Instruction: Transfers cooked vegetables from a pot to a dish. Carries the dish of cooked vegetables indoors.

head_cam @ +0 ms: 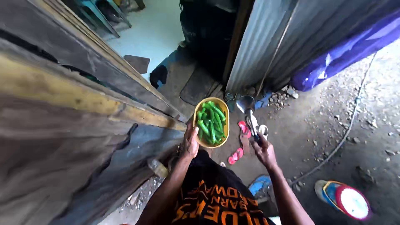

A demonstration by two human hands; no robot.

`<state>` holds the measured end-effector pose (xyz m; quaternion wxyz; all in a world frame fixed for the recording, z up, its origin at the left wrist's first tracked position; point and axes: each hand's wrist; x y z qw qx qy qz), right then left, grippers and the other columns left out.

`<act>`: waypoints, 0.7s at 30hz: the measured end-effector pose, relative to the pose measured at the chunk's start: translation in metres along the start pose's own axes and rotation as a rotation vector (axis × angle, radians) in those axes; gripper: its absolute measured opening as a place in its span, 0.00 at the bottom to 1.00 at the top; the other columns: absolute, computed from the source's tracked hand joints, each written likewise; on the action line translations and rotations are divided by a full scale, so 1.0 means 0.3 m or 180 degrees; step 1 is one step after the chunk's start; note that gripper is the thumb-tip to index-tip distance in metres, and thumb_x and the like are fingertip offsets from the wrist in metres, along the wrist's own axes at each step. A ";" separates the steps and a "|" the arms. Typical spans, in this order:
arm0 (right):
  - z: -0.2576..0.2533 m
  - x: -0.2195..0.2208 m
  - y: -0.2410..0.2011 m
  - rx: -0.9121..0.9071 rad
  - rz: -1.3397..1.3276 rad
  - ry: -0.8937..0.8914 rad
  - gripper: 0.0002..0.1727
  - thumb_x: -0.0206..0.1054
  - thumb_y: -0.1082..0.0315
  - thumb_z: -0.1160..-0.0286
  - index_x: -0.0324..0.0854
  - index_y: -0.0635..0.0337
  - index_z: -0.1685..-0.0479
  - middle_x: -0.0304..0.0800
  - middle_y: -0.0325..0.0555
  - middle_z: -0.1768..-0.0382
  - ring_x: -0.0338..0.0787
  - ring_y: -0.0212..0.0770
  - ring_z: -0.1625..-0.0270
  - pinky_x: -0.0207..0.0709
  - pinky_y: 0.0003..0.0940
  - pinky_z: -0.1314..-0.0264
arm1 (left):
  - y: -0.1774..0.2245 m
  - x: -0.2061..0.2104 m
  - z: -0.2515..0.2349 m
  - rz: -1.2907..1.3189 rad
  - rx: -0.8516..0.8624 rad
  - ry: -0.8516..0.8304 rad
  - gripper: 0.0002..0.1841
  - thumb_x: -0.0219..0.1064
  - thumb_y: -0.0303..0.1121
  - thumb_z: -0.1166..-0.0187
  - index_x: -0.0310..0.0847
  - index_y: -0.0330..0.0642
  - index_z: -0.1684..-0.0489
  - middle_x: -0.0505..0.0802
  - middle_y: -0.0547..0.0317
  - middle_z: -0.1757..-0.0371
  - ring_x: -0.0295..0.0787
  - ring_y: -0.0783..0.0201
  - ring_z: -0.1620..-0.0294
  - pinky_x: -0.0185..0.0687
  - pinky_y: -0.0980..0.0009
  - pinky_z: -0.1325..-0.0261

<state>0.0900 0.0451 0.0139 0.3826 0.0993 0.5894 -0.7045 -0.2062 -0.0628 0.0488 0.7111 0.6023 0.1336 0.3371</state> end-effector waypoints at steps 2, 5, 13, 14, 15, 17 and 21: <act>-0.098 -0.005 -0.071 -0.0090 -0.0038 0.0260 0.30 0.67 0.58 0.24 0.79 0.66 0.25 0.93 0.59 0.58 0.93 0.50 0.62 0.86 0.57 0.54 | 0.055 0.043 -0.196 0.0184 -0.0017 0.0008 0.35 0.56 0.45 0.17 0.60 0.31 0.14 0.81 0.42 0.24 0.81 0.56 0.26 0.80 0.56 0.24; -0.176 0.018 -0.133 -0.0051 -0.0395 0.0456 0.29 0.67 0.61 0.26 0.78 0.71 0.28 0.91 0.55 0.66 0.87 0.40 0.73 0.85 0.46 0.67 | 0.134 0.116 -0.407 0.0440 -0.0183 0.0137 0.33 0.55 0.42 0.17 0.60 0.34 0.13 0.82 0.43 0.24 0.81 0.56 0.26 0.80 0.54 0.24; -0.722 0.111 -0.317 0.0000 -0.0282 -0.0461 0.29 0.67 0.61 0.25 0.78 0.71 0.29 0.92 0.59 0.62 0.91 0.48 0.66 0.87 0.54 0.58 | 0.338 0.226 -0.923 0.0792 0.0198 0.0609 0.31 0.54 0.40 0.15 0.60 0.35 0.13 0.84 0.44 0.26 0.84 0.55 0.29 0.83 0.55 0.27; -0.816 0.118 -0.369 -0.0096 -0.0273 -0.0596 0.29 0.68 0.61 0.26 0.78 0.71 0.28 0.91 0.59 0.64 0.90 0.49 0.68 0.86 0.54 0.60 | 0.367 0.225 -0.981 0.0839 0.0281 0.0721 0.30 0.53 0.39 0.14 0.60 0.36 0.13 0.83 0.44 0.25 0.83 0.55 0.28 0.82 0.55 0.26; -0.892 0.115 -0.420 -0.0151 -0.0316 -0.0765 0.30 0.68 0.63 0.26 0.76 0.70 0.26 0.91 0.59 0.63 0.89 0.48 0.69 0.85 0.53 0.61 | 0.398 0.226 -1.021 0.0909 0.0291 0.0887 0.29 0.52 0.38 0.12 0.61 0.37 0.13 0.83 0.44 0.26 0.83 0.55 0.29 0.83 0.54 0.27; -1.048 0.101 -0.523 -0.0281 -0.0479 -0.1019 0.29 0.67 0.63 0.26 0.77 0.69 0.27 0.86 0.51 0.73 0.82 0.42 0.78 0.81 0.46 0.73 | 0.475 0.223 -1.084 0.1038 0.0279 0.1278 0.26 0.50 0.37 0.10 0.62 0.40 0.13 0.83 0.43 0.25 0.83 0.53 0.29 0.83 0.51 0.29; -1.301 0.094 -0.770 -0.0353 -0.0656 -0.1347 0.25 0.66 0.60 0.26 0.79 0.65 0.32 0.80 0.41 0.83 0.76 0.35 0.87 0.74 0.37 0.83 | 0.620 0.155 -1.191 0.1145 0.0250 0.1842 0.25 0.49 0.37 0.07 0.61 0.43 0.12 0.82 0.43 0.25 0.84 0.51 0.30 0.85 0.49 0.33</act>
Point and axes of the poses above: each hand's wrist, its own z-axis away from the middle knuckle, its own x-axis out of the palm, y = z × x
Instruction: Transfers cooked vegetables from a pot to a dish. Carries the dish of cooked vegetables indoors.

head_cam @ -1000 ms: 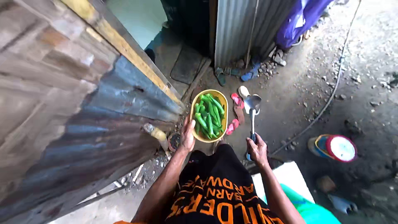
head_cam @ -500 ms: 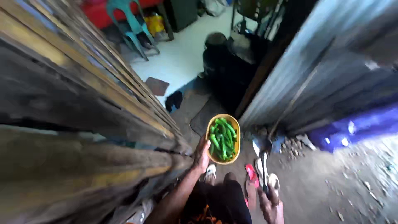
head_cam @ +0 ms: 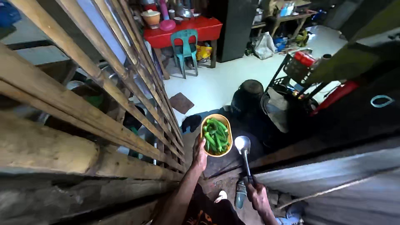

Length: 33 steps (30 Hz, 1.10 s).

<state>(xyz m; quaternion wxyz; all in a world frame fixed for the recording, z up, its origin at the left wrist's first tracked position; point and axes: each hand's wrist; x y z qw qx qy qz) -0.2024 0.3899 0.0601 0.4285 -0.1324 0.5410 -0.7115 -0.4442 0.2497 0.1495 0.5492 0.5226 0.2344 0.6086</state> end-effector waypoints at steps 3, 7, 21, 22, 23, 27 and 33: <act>-0.165 0.013 -0.157 -0.0195 -0.0138 0.0118 0.26 0.68 0.62 0.25 0.78 0.66 0.29 0.83 0.43 0.79 0.77 0.34 0.86 0.75 0.35 0.83 | 0.081 0.045 -0.138 0.0119 0.0007 0.0435 0.24 0.49 0.37 0.06 0.62 0.44 0.13 0.83 0.41 0.27 0.86 0.49 0.33 0.87 0.49 0.38; -0.319 0.129 -0.287 -0.0265 -0.0376 0.0154 0.19 0.66 0.66 0.26 0.81 0.67 0.39 0.81 0.39 0.84 0.77 0.33 0.87 0.76 0.33 0.84 | 0.107 0.086 -0.378 0.0171 0.0005 0.0832 0.24 0.50 0.38 0.06 0.62 0.46 0.13 0.82 0.41 0.26 0.84 0.49 0.33 0.85 0.49 0.39; -1.017 0.310 -0.880 0.0226 0.0415 0.0478 0.16 0.71 0.66 0.26 0.87 0.69 0.46 0.88 0.50 0.73 0.84 0.39 0.76 0.83 0.42 0.70 | 0.429 0.364 -1.504 -0.0160 -0.0189 0.0171 0.28 0.50 0.41 0.09 0.59 0.48 0.10 0.78 0.43 0.20 0.80 0.49 0.26 0.83 0.47 0.32; -1.073 0.325 -0.932 0.0184 0.0339 0.0512 0.15 0.71 0.67 0.26 0.87 0.69 0.47 0.87 0.48 0.75 0.83 0.37 0.79 0.81 0.39 0.73 | 0.482 0.393 -1.557 -0.0156 -0.0199 0.0179 0.28 0.50 0.41 0.09 0.58 0.47 0.10 0.78 0.42 0.21 0.80 0.49 0.27 0.83 0.46 0.33; -1.134 0.339 -0.986 0.0151 0.0264 0.0537 0.15 0.72 0.67 0.26 0.87 0.68 0.47 0.87 0.46 0.75 0.81 0.35 0.79 0.80 0.37 0.74 | 0.533 0.423 -1.610 -0.0156 -0.0191 0.0191 0.27 0.50 0.41 0.08 0.58 0.47 0.10 0.78 0.41 0.21 0.81 0.48 0.27 0.83 0.46 0.34; -1.403 0.400 -1.152 -0.0019 -0.0020 0.0606 0.14 0.71 0.66 0.27 0.88 0.65 0.49 0.86 0.42 0.77 0.79 0.31 0.81 0.77 0.32 0.76 | 0.672 0.514 -1.828 -0.0088 -0.0028 0.0216 0.26 0.49 0.39 0.08 0.59 0.45 0.11 0.81 0.40 0.25 0.84 0.48 0.32 0.87 0.48 0.38; -1.868 0.482 -1.311 0.0035 -0.0007 0.0376 0.14 0.71 0.65 0.26 0.87 0.66 0.47 0.85 0.43 0.79 0.78 0.33 0.85 0.76 0.33 0.82 | 0.803 0.614 -2.192 -0.0061 0.0011 0.0398 0.25 0.48 0.40 0.07 0.61 0.47 0.12 0.83 0.41 0.28 0.86 0.50 0.35 0.88 0.50 0.41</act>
Point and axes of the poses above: each hand's wrist, its own z-axis away from the middle knuckle, its own x-axis out of the palm, y = z × x
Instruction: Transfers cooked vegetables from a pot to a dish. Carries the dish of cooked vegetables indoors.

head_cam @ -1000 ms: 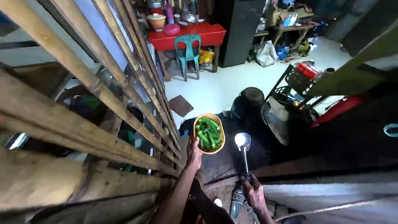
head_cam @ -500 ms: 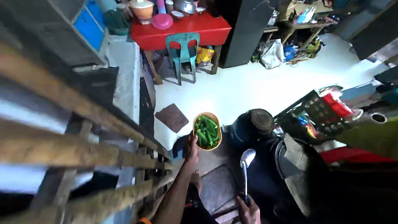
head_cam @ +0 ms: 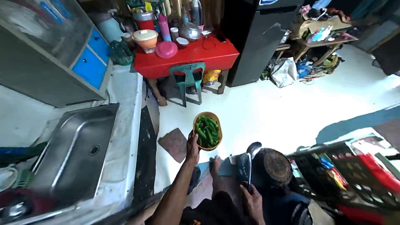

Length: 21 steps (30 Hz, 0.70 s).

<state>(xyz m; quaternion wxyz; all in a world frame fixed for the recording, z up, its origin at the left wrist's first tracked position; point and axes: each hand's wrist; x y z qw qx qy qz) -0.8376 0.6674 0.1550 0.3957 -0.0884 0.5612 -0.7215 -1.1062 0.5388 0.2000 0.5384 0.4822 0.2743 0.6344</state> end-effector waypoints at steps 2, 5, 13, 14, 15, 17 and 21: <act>-0.175 0.045 -0.027 -0.0064 0.0106 -0.0048 0.14 0.71 0.65 0.26 0.88 0.67 0.48 0.87 0.45 0.76 0.81 0.34 0.81 0.79 0.35 0.78 | 0.033 0.047 -0.113 -0.0092 -0.0017 0.0113 0.25 0.48 0.40 0.07 0.61 0.45 0.12 0.83 0.42 0.27 0.85 0.51 0.34 0.86 0.51 0.39; -0.520 0.118 -0.157 -0.0332 0.0209 -0.0194 0.13 0.72 0.66 0.27 0.89 0.67 0.50 0.89 0.48 0.71 0.85 0.37 0.73 0.82 0.40 0.66 | 0.110 0.141 -0.334 -0.0138 0.0140 0.0210 0.25 0.48 0.40 0.07 0.63 0.44 0.13 0.83 0.43 0.27 0.85 0.52 0.33 0.86 0.51 0.38; -1.251 0.268 -0.759 -0.0536 -0.0072 -0.0874 0.17 0.67 0.64 0.20 0.83 0.66 0.40 0.77 0.39 0.84 0.73 0.32 0.88 0.72 0.30 0.87 | 0.385 0.357 -0.885 -0.0041 0.0414 0.0489 0.25 0.46 0.40 0.06 0.61 0.43 0.12 0.82 0.44 0.25 0.83 0.53 0.30 0.84 0.52 0.34; -1.325 0.288 -0.821 -0.0617 -0.0130 -0.0853 0.16 0.67 0.65 0.21 0.83 0.65 0.41 0.76 0.37 0.84 0.72 0.30 0.89 0.71 0.28 0.87 | 0.426 0.385 -0.959 -0.0001 0.0439 0.0522 0.25 0.45 0.40 0.06 0.61 0.43 0.12 0.82 0.44 0.25 0.83 0.53 0.29 0.84 0.51 0.33; -1.392 0.307 -0.871 -0.0665 -0.0180 -0.0814 0.15 0.67 0.66 0.21 0.83 0.65 0.41 0.76 0.36 0.84 0.72 0.29 0.89 0.71 0.27 0.87 | 0.464 0.412 -1.036 0.0031 0.0456 0.0552 0.25 0.45 0.39 0.05 0.60 0.44 0.12 0.81 0.43 0.25 0.82 0.52 0.29 0.83 0.51 0.33; -1.512 0.349 -0.934 -0.0667 -0.0243 -0.0714 0.15 0.67 0.67 0.21 0.83 0.66 0.42 0.76 0.36 0.85 0.72 0.29 0.89 0.71 0.26 0.87 | 0.533 0.461 -1.197 0.0063 0.0465 0.0634 0.24 0.44 0.40 0.05 0.61 0.44 0.13 0.82 0.43 0.26 0.83 0.52 0.30 0.83 0.50 0.34; -1.725 0.459 -0.945 -0.0513 -0.0327 -0.0446 0.14 0.67 0.68 0.22 0.83 0.67 0.43 0.75 0.37 0.86 0.72 0.29 0.90 0.70 0.26 0.89 | 0.632 0.520 -1.576 -0.0034 0.0543 0.0627 0.23 0.43 0.41 0.04 0.62 0.46 0.14 0.81 0.45 0.25 0.81 0.53 0.29 0.81 0.50 0.31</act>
Point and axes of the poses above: each hand's wrist, its own z-axis away from the middle knuckle, its own x-axis out of the palm, y = z × x
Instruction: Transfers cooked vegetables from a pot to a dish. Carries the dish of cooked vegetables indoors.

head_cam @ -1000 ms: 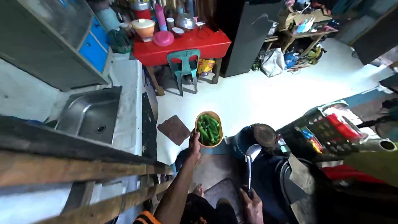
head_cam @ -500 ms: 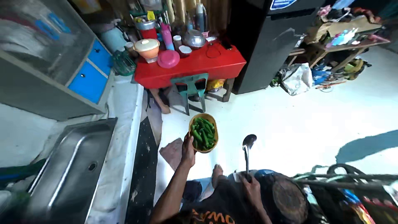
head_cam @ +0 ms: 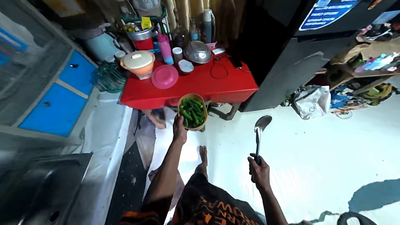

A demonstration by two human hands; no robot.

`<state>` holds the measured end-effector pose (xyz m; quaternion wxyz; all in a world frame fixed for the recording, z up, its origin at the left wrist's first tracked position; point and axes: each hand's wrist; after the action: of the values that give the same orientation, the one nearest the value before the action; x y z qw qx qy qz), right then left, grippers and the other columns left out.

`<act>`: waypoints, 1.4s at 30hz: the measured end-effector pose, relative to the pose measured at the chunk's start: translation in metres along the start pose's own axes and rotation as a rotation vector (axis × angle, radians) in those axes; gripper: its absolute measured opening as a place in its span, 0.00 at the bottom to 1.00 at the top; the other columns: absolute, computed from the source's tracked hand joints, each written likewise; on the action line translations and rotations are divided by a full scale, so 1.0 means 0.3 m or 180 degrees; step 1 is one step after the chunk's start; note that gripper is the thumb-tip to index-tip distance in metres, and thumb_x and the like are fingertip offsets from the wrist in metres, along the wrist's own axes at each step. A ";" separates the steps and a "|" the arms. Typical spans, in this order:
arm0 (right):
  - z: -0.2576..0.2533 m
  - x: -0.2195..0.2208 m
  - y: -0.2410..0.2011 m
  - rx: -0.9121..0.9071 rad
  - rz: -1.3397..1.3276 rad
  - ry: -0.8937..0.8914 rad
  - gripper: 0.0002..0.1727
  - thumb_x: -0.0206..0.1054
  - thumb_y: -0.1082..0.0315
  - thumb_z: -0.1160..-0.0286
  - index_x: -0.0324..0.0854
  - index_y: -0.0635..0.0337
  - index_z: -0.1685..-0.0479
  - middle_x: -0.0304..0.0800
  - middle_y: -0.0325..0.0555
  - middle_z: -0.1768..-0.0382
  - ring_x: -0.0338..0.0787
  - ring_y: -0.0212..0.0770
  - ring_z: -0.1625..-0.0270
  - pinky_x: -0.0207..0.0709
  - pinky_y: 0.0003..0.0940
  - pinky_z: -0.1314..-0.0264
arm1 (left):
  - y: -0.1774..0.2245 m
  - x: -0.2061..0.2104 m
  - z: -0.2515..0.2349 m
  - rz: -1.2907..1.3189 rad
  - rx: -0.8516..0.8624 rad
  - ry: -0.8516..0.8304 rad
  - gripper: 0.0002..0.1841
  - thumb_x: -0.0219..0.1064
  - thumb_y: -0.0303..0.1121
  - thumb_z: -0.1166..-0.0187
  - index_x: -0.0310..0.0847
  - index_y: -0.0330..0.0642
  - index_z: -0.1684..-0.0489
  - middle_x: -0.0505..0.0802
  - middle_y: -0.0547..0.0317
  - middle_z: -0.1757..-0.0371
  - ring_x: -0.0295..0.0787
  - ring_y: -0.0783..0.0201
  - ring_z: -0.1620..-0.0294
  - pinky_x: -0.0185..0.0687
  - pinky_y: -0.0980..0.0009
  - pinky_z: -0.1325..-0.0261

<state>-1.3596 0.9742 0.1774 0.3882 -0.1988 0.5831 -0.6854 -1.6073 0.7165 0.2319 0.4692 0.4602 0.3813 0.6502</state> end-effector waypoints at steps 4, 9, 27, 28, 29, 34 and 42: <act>-0.185 0.082 0.014 0.0256 0.0222 0.0303 0.15 0.68 0.68 0.23 0.84 0.68 0.42 0.75 0.38 0.87 0.70 0.30 0.91 0.68 0.27 0.90 | -0.028 0.107 -0.414 -0.0201 0.0067 -0.0177 0.25 0.44 0.42 0.05 0.60 0.45 0.12 0.79 0.43 0.23 0.80 0.52 0.28 0.80 0.49 0.30; -0.458 0.221 -0.139 0.0317 0.0126 0.0189 0.15 0.65 0.67 0.22 0.82 0.69 0.44 0.84 0.41 0.81 0.79 0.32 0.87 0.76 0.29 0.86 | -0.075 0.203 -0.799 -0.0503 -0.0050 -0.0401 0.27 0.48 0.45 0.06 0.60 0.45 0.11 0.78 0.43 0.20 0.78 0.50 0.24 0.78 0.46 0.26; -1.845 1.083 -0.377 0.0299 -0.0198 -0.1584 0.15 0.64 0.56 0.16 0.85 0.53 0.41 0.88 0.40 0.62 0.84 0.34 0.66 0.81 0.38 0.64 | -0.222 0.444 -1.249 -0.0734 -0.0269 -0.0022 0.26 0.52 0.41 0.08 0.64 0.47 0.12 0.81 0.52 0.21 0.80 0.59 0.26 0.80 0.54 0.26; -1.870 1.090 -0.388 0.0253 -0.0155 -0.1573 0.13 0.65 0.57 0.17 0.86 0.53 0.43 0.87 0.39 0.64 0.83 0.33 0.67 0.81 0.36 0.65 | -0.214 0.470 -1.269 -0.0729 -0.0292 0.0042 0.26 0.53 0.42 0.09 0.64 0.48 0.12 0.80 0.53 0.20 0.80 0.59 0.25 0.79 0.54 0.24; -1.892 1.086 -0.397 0.0203 -0.0083 -0.1542 0.12 0.67 0.59 0.19 0.86 0.53 0.45 0.88 0.39 0.64 0.84 0.33 0.66 0.81 0.36 0.65 | -0.210 0.495 -1.284 -0.0754 -0.0317 0.0120 0.26 0.52 0.42 0.08 0.65 0.48 0.12 0.81 0.52 0.21 0.81 0.59 0.26 0.80 0.54 0.25; -2.031 0.970 -0.398 -0.0200 0.0331 -0.1351 0.19 0.71 0.65 0.25 0.86 0.58 0.35 0.91 0.47 0.41 0.91 0.40 0.47 0.87 0.43 0.45 | -0.208 0.573 -1.346 -0.1455 -0.0437 0.0268 0.26 0.49 0.41 0.06 0.63 0.43 0.12 0.82 0.43 0.24 0.83 0.54 0.28 0.80 0.51 0.26; -2.123 0.815 -0.402 -0.0304 0.0905 -0.1587 0.23 0.71 0.66 0.28 0.83 0.69 0.36 0.92 0.49 0.55 0.90 0.34 0.58 0.85 0.35 0.51 | -0.186 0.713 -1.405 -0.2436 -0.0619 0.0607 0.23 0.48 0.36 0.05 0.72 0.33 0.20 0.85 0.34 0.29 0.82 0.42 0.27 0.73 0.46 0.22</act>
<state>-2.0092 1.2005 0.0950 0.6018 -0.2955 0.5234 -0.5259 -2.0251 0.9100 0.1110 0.6811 0.1761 0.5036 0.5015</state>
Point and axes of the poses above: each hand's wrist, its own z-axis away from the middle knuckle, its own x-axis out of the palm, y = z × x
